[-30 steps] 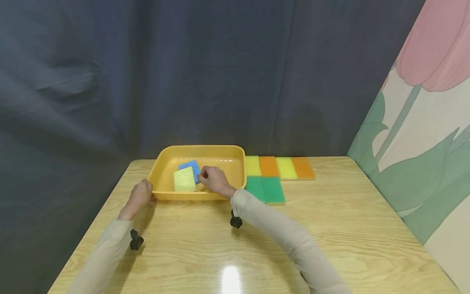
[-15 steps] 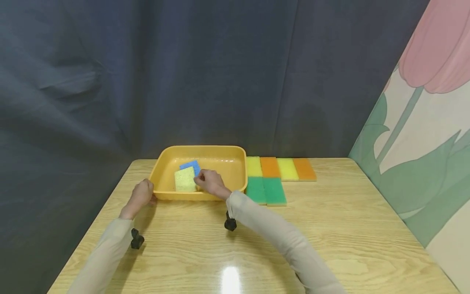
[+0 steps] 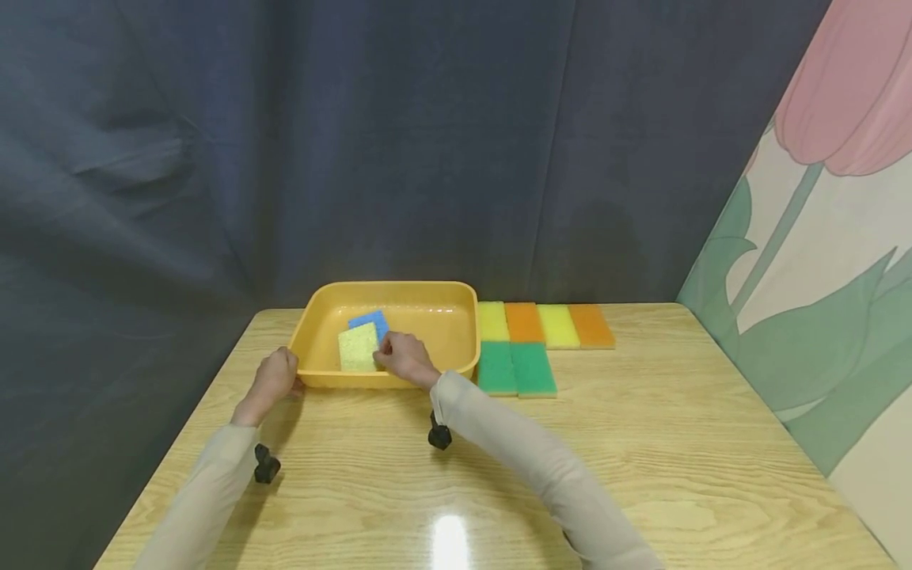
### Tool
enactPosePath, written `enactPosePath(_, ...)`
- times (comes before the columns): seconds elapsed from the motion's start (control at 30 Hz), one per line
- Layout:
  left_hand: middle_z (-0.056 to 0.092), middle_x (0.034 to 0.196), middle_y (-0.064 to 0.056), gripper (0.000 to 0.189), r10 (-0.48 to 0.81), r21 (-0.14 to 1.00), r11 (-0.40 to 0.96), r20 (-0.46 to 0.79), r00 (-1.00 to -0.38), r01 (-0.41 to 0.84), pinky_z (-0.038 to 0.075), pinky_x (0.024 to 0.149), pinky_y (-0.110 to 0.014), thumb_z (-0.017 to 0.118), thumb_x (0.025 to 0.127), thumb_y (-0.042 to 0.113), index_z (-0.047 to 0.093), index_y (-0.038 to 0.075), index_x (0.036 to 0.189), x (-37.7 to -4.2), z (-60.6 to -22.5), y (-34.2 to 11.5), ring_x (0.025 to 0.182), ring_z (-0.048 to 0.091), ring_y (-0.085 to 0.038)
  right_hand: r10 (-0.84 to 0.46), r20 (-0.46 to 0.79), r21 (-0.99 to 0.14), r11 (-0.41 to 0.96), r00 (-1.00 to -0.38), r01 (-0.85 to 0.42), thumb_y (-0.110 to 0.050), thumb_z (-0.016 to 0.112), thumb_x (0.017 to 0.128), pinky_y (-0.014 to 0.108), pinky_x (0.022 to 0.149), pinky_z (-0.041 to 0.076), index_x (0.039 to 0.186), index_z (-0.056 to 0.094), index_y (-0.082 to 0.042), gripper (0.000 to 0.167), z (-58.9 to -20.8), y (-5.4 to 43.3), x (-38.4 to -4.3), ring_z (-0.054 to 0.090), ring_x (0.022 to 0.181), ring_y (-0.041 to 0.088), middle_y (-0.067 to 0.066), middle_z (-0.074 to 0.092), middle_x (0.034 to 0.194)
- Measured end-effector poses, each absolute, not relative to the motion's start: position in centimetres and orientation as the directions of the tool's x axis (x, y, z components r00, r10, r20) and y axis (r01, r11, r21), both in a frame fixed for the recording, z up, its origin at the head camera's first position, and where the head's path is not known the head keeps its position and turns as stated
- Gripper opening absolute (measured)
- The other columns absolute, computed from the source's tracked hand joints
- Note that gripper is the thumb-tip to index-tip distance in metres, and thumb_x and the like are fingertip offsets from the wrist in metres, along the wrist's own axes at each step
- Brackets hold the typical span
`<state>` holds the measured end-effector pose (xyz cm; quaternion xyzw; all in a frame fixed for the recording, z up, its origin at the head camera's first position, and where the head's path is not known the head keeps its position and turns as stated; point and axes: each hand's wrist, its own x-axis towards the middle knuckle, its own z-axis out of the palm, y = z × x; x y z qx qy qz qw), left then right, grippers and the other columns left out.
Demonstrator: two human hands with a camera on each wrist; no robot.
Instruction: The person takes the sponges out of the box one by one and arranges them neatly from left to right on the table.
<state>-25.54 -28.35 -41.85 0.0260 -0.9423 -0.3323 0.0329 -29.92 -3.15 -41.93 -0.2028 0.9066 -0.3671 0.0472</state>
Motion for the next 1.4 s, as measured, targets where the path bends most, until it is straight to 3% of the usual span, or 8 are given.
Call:
enactPosePath(0.23,0.058,0.077,-0.03,0.033,-0.065,0.568,0.823,0.072,-0.995,-0.013,0.06,0.055,-0.039,0.024,0.101,0.006,0.048,-0.014,0.092,-25.55,-41.78,-28.37,0.055,0.067,-0.03,-0.433,0.011,-0.703,0.638,-0.901,-0.315,-0.026,0.064,0.098,0.024,0.057,0.042,0.095,0.061,-0.015,0.011,-42.16,-3.11,-29.95,0.048,0.063,0.012,-0.004,0.061,0.083)
enactPosePath(0.37,0.058,0.08,-0.033,0.034,-0.065,0.582,0.813,0.058,-0.996,-0.019,0.06,0.054,-0.038,0.023,0.102,0.006,0.048,-0.016,0.094,-25.51,-41.86,-28.35,0.056,0.067,-0.032,-0.443,-0.015,-0.707,0.639,-0.896,-0.304,-0.026,0.065,0.097,0.024,0.056,0.04,0.094,0.061,-0.015,0.012,-42.15,-3.06,-29.86,0.046,0.063,0.012,-0.003,0.06,0.083)
enactPosePath(0.53,0.058,0.079,-0.032,0.034,-0.061,0.582,0.813,0.062,-0.996,-0.013,0.059,0.052,-0.037,0.023,0.101,0.005,0.048,-0.016,0.094,-25.45,-41.78,-28.31,0.057,0.067,-0.033,-0.44,-0.035,-0.706,0.646,-0.897,-0.29,-0.027,0.068,0.095,0.024,0.057,0.042,0.093,0.06,-0.015,0.015,-42.12,-3.1,-29.89,0.049,0.066,0.013,-0.003,0.06,0.084)
enactPosePath(0.7,0.057,0.076,-0.029,0.031,-0.057,0.543,0.839,0.087,-0.995,0.0,0.059,0.057,-0.043,0.025,0.1,0.005,0.048,-0.014,0.09,-25.41,-41.78,-28.28,0.056,0.065,-0.03,-0.444,-0.038,-0.698,0.653,-0.895,-0.294,-0.029,0.071,0.093,0.024,0.06,0.045,0.094,0.059,-0.014,0.018,-42.33,-3.19,-30.14,0.054,0.071,0.013,-0.004,0.06,0.086)
enactPosePath(0.9,0.057,0.075,-0.03,0.031,-0.048,0.523,0.852,0.107,-0.993,0.015,0.058,0.064,-0.051,0.026,0.101,0.005,0.047,-0.014,0.088,-25.39,-41.71,-28.31,0.06,0.065,-0.036,-0.444,-0.036,-0.703,0.648,-0.895,-0.293,-0.028,0.072,0.092,0.025,0.062,0.047,0.093,0.06,-0.014,0.019,-42.37,-3.31,-30.35,0.056,0.074,0.013,-0.004,0.06,0.087)
enactPosePath(1.17,0.059,0.077,-0.029,0.031,-0.065,0.608,0.794,0.055,-0.996,-0.018,0.058,0.049,-0.032,0.024,0.101,0.006,0.047,-0.013,0.091,-25.2,-41.82,-28.3,0.055,0.067,-0.029,-0.444,-0.023,-0.71,0.638,-0.896,-0.298,-0.027,0.074,0.091,0.024,0.059,0.045,0.089,0.06,-0.015,0.018,-42.41,-3.42,-30.37,0.055,0.071,0.012,-0.005,0.061,0.084)
enactPosePath(1.4,0.059,0.079,-0.031,0.031,-0.062,0.624,0.782,0.045,-0.997,-0.02,0.058,0.049,-0.032,0.024,0.102,0.006,0.046,-0.014,0.093,-25.46,-41.93,-28.48,0.057,0.068,-0.031,-0.449,-0.012,-0.714,0.629,-0.894,-0.306,-0.023,0.074,0.091,0.024,0.061,0.047,0.089,0.062,-0.015,0.015,-42.17,-3.4,-30.29,0.057,0.072,0.012,-0.004,0.062,0.082)
